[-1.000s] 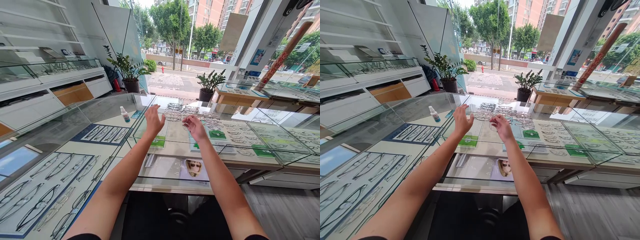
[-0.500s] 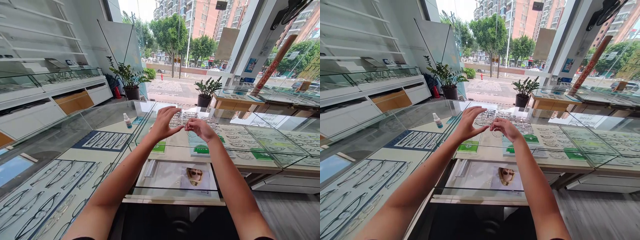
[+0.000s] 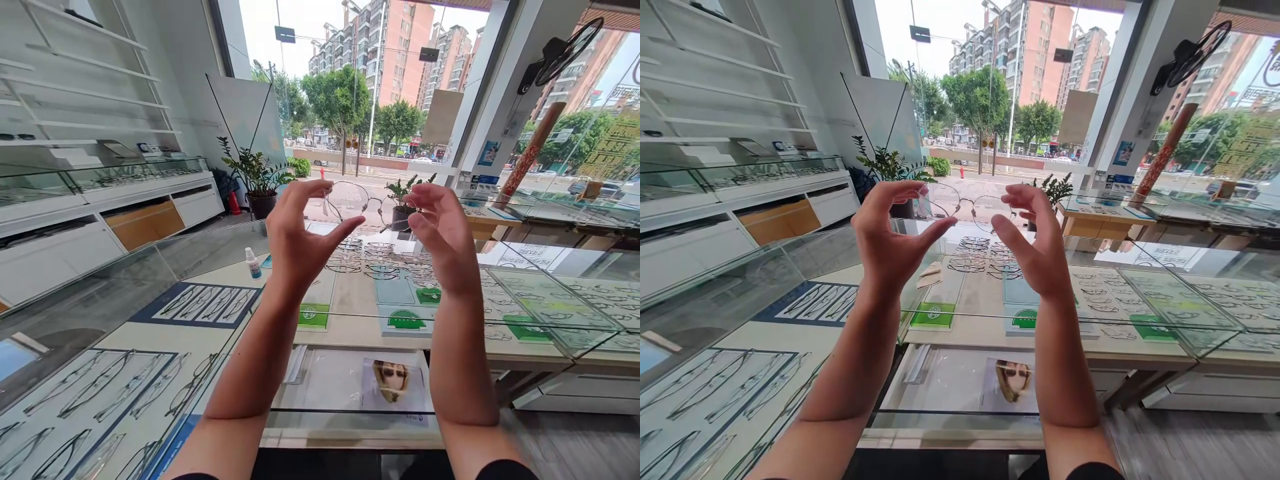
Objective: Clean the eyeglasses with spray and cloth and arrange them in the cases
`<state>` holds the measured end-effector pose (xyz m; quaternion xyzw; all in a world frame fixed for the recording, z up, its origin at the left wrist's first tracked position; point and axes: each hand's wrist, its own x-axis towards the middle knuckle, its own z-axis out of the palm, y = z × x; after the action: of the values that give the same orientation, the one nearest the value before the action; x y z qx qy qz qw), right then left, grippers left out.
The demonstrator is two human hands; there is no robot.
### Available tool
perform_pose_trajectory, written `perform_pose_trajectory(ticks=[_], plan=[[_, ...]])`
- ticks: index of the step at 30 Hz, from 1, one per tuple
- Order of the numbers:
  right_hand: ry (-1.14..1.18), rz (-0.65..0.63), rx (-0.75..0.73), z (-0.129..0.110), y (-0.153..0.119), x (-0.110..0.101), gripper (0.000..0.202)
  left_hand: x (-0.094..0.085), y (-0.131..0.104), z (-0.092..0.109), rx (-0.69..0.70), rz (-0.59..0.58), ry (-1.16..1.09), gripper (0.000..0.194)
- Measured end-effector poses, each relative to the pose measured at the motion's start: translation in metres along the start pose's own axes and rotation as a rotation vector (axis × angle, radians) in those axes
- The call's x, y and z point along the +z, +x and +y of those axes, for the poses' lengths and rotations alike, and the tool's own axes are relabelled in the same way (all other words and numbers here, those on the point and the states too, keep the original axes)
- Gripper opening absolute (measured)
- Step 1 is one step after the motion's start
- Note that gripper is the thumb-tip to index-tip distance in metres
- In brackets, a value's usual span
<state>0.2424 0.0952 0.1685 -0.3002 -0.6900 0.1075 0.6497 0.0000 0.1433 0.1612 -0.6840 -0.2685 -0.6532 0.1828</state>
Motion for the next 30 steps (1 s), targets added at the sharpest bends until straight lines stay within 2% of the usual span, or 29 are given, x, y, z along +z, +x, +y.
perform_pose_trajectory(ticks=[3,8,16,30], plan=[[-0.14,0.003,-0.074,-0.003,-0.014,0.002,0.053,-0.004,-0.004,0.006,0.0,0.039,0.021,0.058],[-0.196,0.041,-0.128,0.0,-0.02,0.005,0.051,-0.008,-0.007,0.012,-0.01,0.061,0.055,0.056],[-0.263,0.031,-0.146,0.01,-0.015,0.0,0.044,-0.005,-0.009,0.007,-0.044,0.008,0.02,0.055],[-0.235,-0.024,-0.106,0.013,-0.015,-0.003,0.044,-0.019,-0.003,0.001,-0.026,-0.11,-0.001,0.062]])
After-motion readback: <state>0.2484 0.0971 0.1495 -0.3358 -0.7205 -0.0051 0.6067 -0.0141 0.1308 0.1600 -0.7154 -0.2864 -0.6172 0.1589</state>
